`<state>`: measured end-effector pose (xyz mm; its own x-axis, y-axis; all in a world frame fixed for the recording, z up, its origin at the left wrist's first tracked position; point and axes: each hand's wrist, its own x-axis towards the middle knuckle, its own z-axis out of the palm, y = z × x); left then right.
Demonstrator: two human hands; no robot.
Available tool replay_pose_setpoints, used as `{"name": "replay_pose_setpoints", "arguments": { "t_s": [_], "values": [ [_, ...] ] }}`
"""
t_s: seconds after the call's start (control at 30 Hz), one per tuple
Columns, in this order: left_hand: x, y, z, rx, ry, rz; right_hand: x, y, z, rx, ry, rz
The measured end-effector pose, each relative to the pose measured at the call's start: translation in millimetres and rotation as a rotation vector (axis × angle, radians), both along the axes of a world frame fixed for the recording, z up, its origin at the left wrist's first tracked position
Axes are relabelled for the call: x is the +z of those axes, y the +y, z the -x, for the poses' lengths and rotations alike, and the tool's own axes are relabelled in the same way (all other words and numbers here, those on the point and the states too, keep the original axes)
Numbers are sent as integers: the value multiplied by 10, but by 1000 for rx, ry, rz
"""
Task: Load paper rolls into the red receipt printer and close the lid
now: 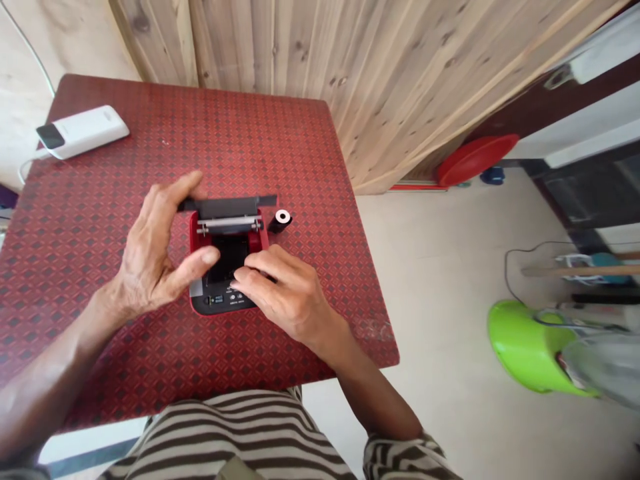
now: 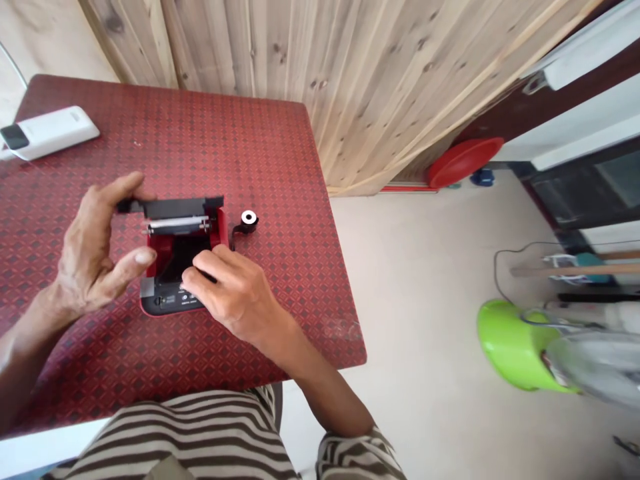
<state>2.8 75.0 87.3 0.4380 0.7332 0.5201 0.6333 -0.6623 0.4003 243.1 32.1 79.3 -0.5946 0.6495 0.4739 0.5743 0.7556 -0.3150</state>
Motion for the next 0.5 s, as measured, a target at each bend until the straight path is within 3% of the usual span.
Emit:
{"name": "replay_pose_setpoints", "arguments": {
  "t_s": [0.23, 0.37, 0.5],
  "values": [
    [-291, -543, 39, -88, 76, -8, -24, -169, 15, -41, -47, -136],
    [-386, -575, 5, -62, 104, -85, -41, -186, 24, -50, -57, -150],
    [-370, -564, -2, -48, 103, -59, -57, -174, 21, -63, -58, -167]
  ]
}}
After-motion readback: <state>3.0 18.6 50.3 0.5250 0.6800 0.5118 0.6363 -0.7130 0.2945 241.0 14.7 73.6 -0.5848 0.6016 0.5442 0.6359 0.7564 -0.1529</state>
